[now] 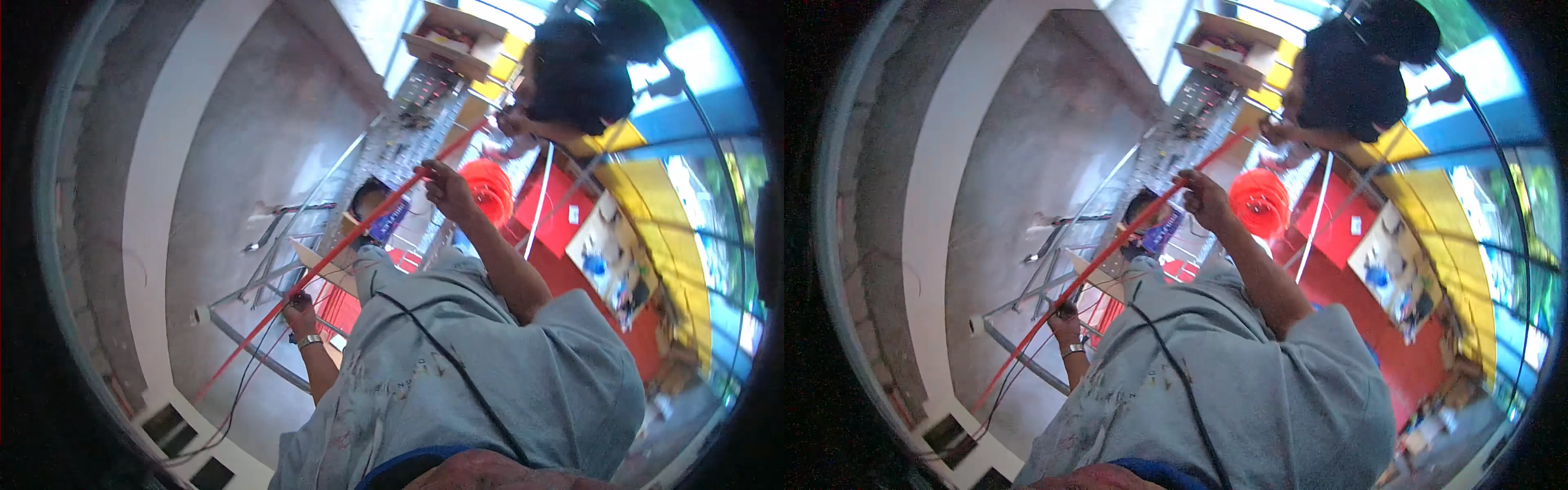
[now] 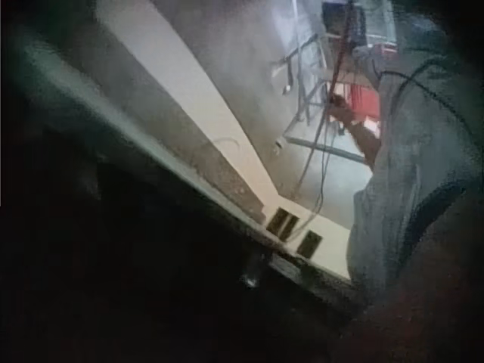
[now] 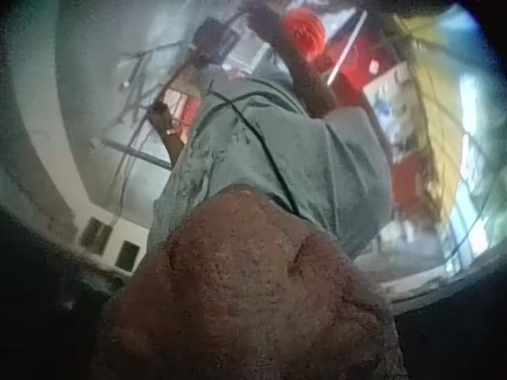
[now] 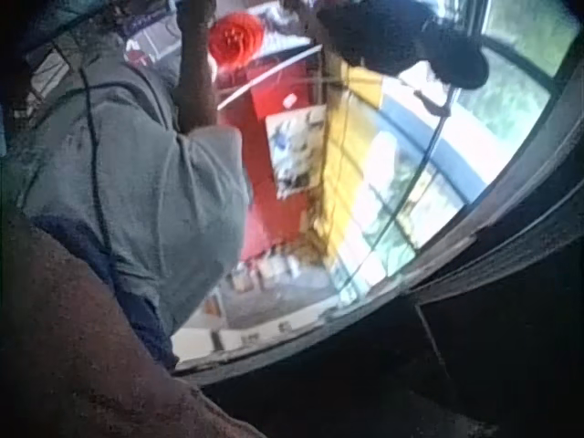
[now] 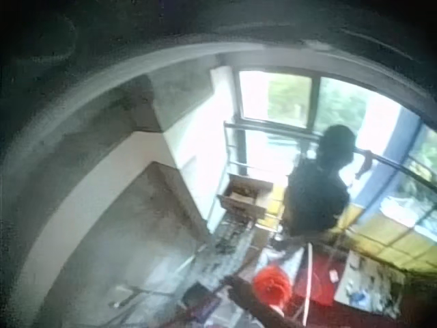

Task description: The person is feeding red electrical wire through a flexible conduit or conduit fitting on a construction site.

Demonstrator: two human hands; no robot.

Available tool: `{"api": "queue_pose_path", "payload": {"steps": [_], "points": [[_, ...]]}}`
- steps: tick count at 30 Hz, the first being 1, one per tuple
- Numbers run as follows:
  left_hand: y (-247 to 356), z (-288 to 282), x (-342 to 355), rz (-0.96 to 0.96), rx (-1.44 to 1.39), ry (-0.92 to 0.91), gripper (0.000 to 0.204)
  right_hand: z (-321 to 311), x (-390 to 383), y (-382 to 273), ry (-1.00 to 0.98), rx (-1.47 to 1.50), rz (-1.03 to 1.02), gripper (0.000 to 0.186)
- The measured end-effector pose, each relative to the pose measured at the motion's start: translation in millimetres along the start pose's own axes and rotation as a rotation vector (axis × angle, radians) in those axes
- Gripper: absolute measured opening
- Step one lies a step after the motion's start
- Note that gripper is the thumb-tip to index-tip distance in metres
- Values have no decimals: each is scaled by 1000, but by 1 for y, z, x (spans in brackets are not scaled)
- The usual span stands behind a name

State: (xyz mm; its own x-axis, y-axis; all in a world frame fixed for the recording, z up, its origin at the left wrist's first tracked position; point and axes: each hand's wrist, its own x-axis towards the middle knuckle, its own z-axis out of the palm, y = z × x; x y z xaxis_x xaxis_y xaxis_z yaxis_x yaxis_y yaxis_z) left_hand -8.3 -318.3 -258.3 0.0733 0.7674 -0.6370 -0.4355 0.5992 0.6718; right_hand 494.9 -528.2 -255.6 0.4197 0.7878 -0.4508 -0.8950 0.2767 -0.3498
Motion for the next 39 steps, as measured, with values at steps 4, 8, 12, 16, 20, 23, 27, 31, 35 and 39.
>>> {"api": "queue_pose_path", "payload": {"steps": [4,8,12,16,20,23,27,31,35,39], "points": [[-5,4,6,-56,-29,36,27,-15,-5,3,-71,21,-77,28],[-3,-6,3,-57,9,-10,28,-13,-10,0,-56,42,-50,28],[-3,-6,1,-80,25,-29,27,-8,-17,-1,-48,38,-51,24],[-1,-11,7,-37,151,18,27,-5,-16,-4,-64,0,-66,26],[-4,-4,1,28,261,22,31,-5,-19,-6,-3,-69,-47,29],[-4,1,-4,-18,226,33,31,-6,-21,-5,-13,-17,-44,22],[-8,-1,-4,-7,238,49,31,-14,-18,1,23,-9,-40,23],[-10,0,-1,-32,188,95,32,-27,-11,8,42,-11,-17,25],[-5,-31,15,-55,119,-45,31,-30,-10,16,14,1,-4,25],[-8,-27,16,40,313,-15,30,-38,-8,14,8,-59,6,30]]}}
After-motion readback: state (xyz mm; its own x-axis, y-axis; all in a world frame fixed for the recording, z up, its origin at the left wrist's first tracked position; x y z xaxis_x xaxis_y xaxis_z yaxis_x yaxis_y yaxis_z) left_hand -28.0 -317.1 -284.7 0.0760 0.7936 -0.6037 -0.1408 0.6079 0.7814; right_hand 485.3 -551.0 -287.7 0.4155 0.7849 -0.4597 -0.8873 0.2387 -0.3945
